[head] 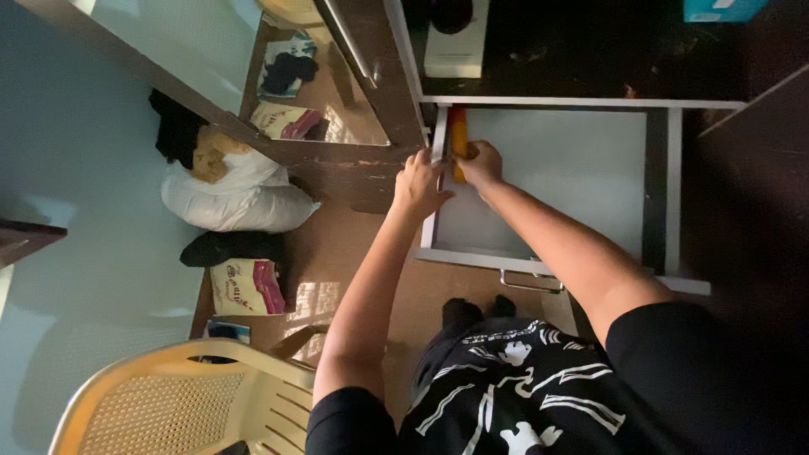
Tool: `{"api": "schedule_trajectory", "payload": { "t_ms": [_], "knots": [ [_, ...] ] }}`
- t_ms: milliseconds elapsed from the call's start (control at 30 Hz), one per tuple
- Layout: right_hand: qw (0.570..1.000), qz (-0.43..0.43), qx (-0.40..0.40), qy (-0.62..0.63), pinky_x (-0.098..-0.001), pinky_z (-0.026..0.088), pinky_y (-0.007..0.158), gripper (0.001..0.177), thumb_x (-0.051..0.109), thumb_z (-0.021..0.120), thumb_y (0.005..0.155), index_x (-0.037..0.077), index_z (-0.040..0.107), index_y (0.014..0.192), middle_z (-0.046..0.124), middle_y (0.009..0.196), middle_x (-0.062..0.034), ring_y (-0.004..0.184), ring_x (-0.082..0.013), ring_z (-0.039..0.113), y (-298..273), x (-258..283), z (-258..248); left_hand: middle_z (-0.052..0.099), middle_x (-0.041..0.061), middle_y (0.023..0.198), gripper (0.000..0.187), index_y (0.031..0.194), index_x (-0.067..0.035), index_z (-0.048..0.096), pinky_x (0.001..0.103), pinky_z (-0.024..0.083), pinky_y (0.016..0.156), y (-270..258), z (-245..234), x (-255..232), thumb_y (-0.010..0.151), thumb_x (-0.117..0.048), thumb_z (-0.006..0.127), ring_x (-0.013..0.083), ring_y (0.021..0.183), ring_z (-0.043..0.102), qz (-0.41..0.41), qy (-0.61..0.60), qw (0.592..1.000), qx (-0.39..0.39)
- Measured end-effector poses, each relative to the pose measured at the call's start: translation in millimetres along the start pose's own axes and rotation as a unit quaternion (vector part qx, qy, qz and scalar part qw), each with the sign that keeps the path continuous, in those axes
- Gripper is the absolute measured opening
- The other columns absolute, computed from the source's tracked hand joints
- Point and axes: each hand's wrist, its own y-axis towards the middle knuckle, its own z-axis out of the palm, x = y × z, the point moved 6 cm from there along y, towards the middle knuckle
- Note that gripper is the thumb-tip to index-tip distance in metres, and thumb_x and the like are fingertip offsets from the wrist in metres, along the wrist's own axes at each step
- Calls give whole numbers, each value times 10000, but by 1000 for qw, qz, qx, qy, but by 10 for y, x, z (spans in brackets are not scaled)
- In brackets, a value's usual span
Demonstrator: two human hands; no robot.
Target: The person picks up various personal items from a small table, including a box, bottles, hair scrunchies, a mirror, and pens, and places them into an open drawer. The person then closes the drawer and opens the cabinet door.
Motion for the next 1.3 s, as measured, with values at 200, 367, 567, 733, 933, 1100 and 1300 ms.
{"api": "schedule_trajectory", "payload": {
  "t_ms": [200,367,567,733,933,1100,1300],
  "knots": [
    [992,-104,-41,-62,-386,571,918,347,108,773,858,42,723,1195,754,1143,-156,1064,-300,707,-1,79,53,292,170,1582,895,1385,-221,580,520,492,972,318,54,-18,600,-468,932,357,1316,463,37,99,994,19],
    [952,-209,222,11,-398,570,965,608,61,869,646,36,624,1201,706,1178,-114,1100,-271,690,-2,349,-51,266,181,1613,750,1417,-179,557,462,563,851,553,297,-65,753,-365,851,328,1291,517,39,182,981,47],
    [959,-188,211,-20,-418,550,985,701,103,934,672,46,603,1288,578,1292,-163,1171,-299,601,-76,418,-129,355,194,1547,673,1467,-165,519,430,599,776,701,478,-85,831,-195,737,309,1154,623,28,216,976,-3],
    [957,-177,226,-50,-439,560,988,806,199,970,662,36,571,1343,639,1282,-171,1146,-312,621,-140,495,-120,418,163,1503,536,1396,-108,570,485,601,811,728,384,-83,922,-317,708,349,1127,649,-11,115,993,15],
    [949,-68,280,-128,-411,553,963,1188,158,916,562,51,323,1586,623,1290,-230,1123,-323,639,-345,872,-378,569,159,1351,383,1161,-130,733,458,577,837,506,-126,-151,829,-309,798,351,1108,654,19,33,998,-41],
    [917,20,279,-286,-386,516,951,1075,160,904,714,120,262,1576,522,1346,-175,1156,-295,571,-736,1201,-846,691,107,1271,437,1235,-135,738,405,589,868,79,-480,-362,830,-262,843,299,1010,727,53,-172,981,-71],
    [986,-137,-48,-77,-361,580,901,648,77,789,836,93,582,1449,653,1255,-109,1007,-240,692,-2231,1494,-2060,590,167,1456,467,1363,-39,649,349,605,844,-698,-566,-1197,916,-70,778,254,1053,751,217,-340,902,-156]
  ]
}}
